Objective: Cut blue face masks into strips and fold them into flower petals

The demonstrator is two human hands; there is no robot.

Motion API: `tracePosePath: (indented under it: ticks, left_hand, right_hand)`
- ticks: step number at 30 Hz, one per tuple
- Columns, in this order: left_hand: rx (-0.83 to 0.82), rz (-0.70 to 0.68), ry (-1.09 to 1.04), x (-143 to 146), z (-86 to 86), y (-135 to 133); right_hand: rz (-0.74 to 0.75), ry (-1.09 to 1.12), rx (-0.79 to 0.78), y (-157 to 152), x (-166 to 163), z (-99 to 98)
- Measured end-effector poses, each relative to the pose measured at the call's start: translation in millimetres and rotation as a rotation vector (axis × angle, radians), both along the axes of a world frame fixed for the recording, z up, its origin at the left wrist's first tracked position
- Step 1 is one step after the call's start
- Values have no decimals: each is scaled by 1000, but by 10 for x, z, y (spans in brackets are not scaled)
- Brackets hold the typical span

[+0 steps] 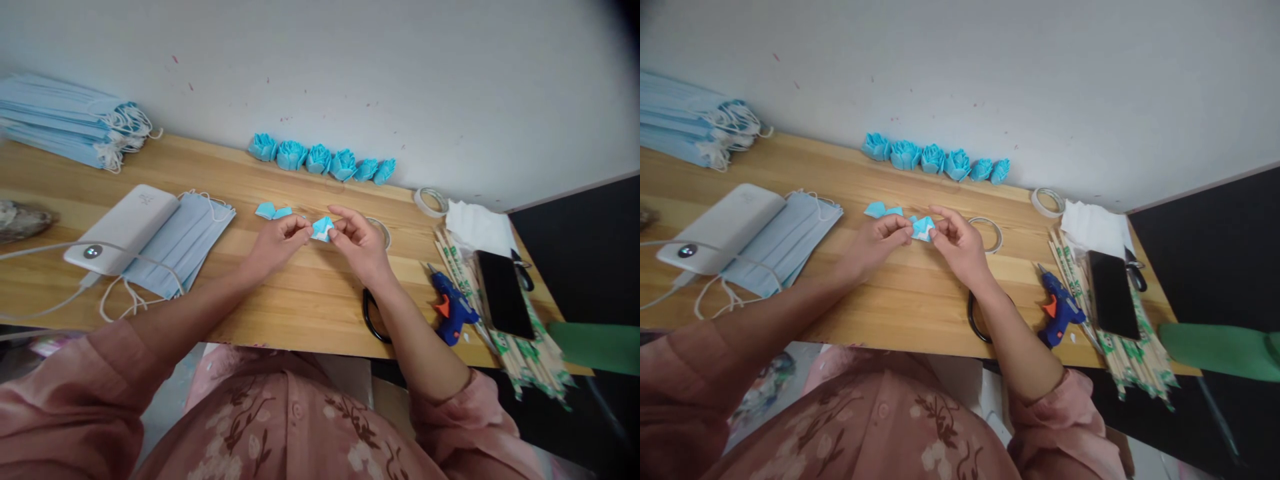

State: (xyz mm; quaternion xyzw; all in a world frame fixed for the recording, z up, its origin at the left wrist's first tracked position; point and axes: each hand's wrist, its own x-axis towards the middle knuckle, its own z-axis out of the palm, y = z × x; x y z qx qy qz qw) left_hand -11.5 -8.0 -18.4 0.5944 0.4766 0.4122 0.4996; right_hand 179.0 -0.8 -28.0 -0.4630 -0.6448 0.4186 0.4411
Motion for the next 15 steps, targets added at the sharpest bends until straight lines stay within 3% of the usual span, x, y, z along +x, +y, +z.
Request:
tracePosePath:
  ticks: [5, 11, 15]
  left_hand:
    - [9, 15, 51, -39, 60, 18]
    - [144, 364, -64, -272, 84, 247]
    - [134, 383, -60, -333, 15, 337]
  right_hand:
    - [-40, -8, 28, 13, 9, 4]
    - [-194, 115, 58, 79, 65, -22]
    - [-209, 186, 4, 112, 66, -30]
